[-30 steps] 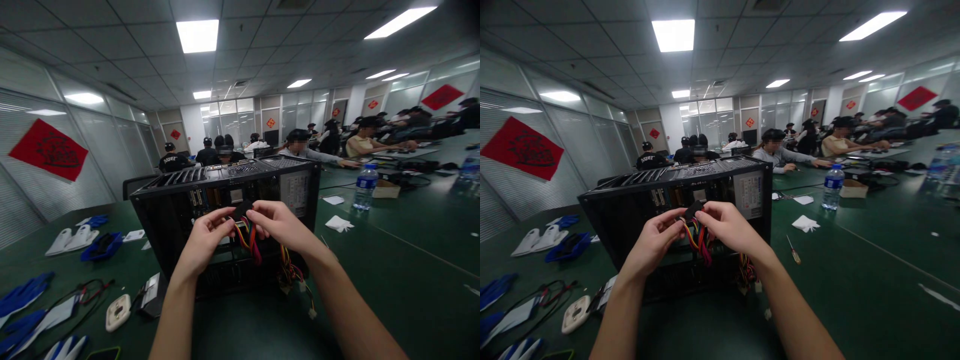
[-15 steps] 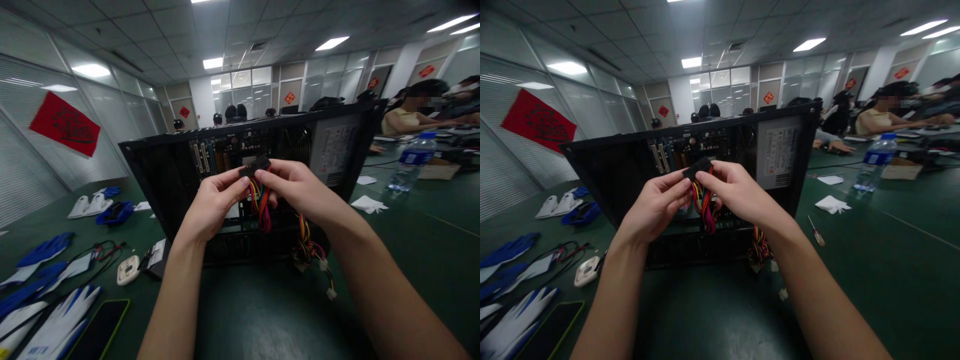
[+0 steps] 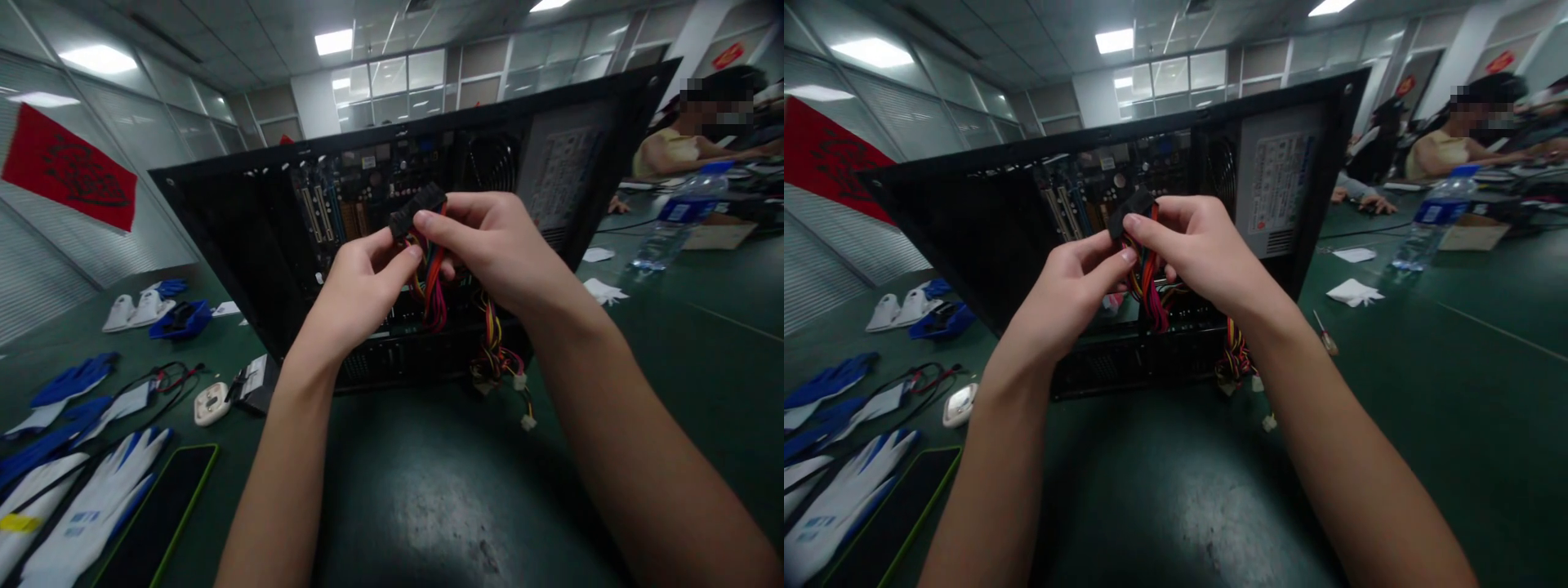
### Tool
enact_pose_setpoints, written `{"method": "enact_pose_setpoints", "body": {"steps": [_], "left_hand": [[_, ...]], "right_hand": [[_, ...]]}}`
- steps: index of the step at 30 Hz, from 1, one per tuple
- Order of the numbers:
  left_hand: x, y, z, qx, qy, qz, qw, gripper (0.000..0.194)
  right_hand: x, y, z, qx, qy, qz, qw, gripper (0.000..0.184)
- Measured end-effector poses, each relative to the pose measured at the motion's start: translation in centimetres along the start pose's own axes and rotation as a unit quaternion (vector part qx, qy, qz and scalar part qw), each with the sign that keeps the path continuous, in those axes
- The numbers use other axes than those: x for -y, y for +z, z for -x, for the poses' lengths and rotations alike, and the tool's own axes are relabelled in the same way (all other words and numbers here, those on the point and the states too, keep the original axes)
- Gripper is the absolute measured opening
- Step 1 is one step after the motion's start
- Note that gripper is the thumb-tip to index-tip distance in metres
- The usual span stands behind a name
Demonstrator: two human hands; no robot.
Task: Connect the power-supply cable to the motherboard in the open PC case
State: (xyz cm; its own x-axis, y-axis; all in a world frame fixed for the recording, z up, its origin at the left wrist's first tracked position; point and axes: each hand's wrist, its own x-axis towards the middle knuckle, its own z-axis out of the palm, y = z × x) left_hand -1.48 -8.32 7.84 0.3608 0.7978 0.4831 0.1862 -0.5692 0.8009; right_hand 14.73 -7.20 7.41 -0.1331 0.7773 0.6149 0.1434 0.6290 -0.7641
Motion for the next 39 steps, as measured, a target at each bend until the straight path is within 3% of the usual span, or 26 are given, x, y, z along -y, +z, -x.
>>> {"method": "enact_pose_setpoints", "body": {"steps": [5,10,12,15,21,39], "left_hand": [[2.3,0.1,-1.0,-0.038,-0.038,-0.102,0.993,0.033],[8.0,0.9,-2.4,-0.08,-0.064,-0.247,0.964,0.035],[10.1,1.3,-2.6,-0.055,-0.102,-0.296,0.948,0.034],[11.9,1.6,-2.8,0.025,-0.18,-0.349,0.919,0.029],[12.2,1.9,-3.3,0.028,-0.214,-0.361,0.907,0.029],[12.4,1.7,-5.3,0.046,-0.221,-0.402,0.887,0.032]], "right_hand": [[-2.9,0.4,-1.0,-0.028,0.008,0.045,0.999,0.031],[-9.0,2.7,-1.7,-0.076,0.047,0.158,0.983,0.028],[-10.6,3.2,-1.5,-0.069,0.075,0.244,0.964,0.024],[-11.5,3.0,-1.2,0.001,0.153,0.302,0.941,0.026],[-11.6,1.6,-1.3,0.034,0.21,0.318,0.924,0.036],[-12.6,2.4,-1.4,0.026,0.206,0.311,0.927,0.036]]}}
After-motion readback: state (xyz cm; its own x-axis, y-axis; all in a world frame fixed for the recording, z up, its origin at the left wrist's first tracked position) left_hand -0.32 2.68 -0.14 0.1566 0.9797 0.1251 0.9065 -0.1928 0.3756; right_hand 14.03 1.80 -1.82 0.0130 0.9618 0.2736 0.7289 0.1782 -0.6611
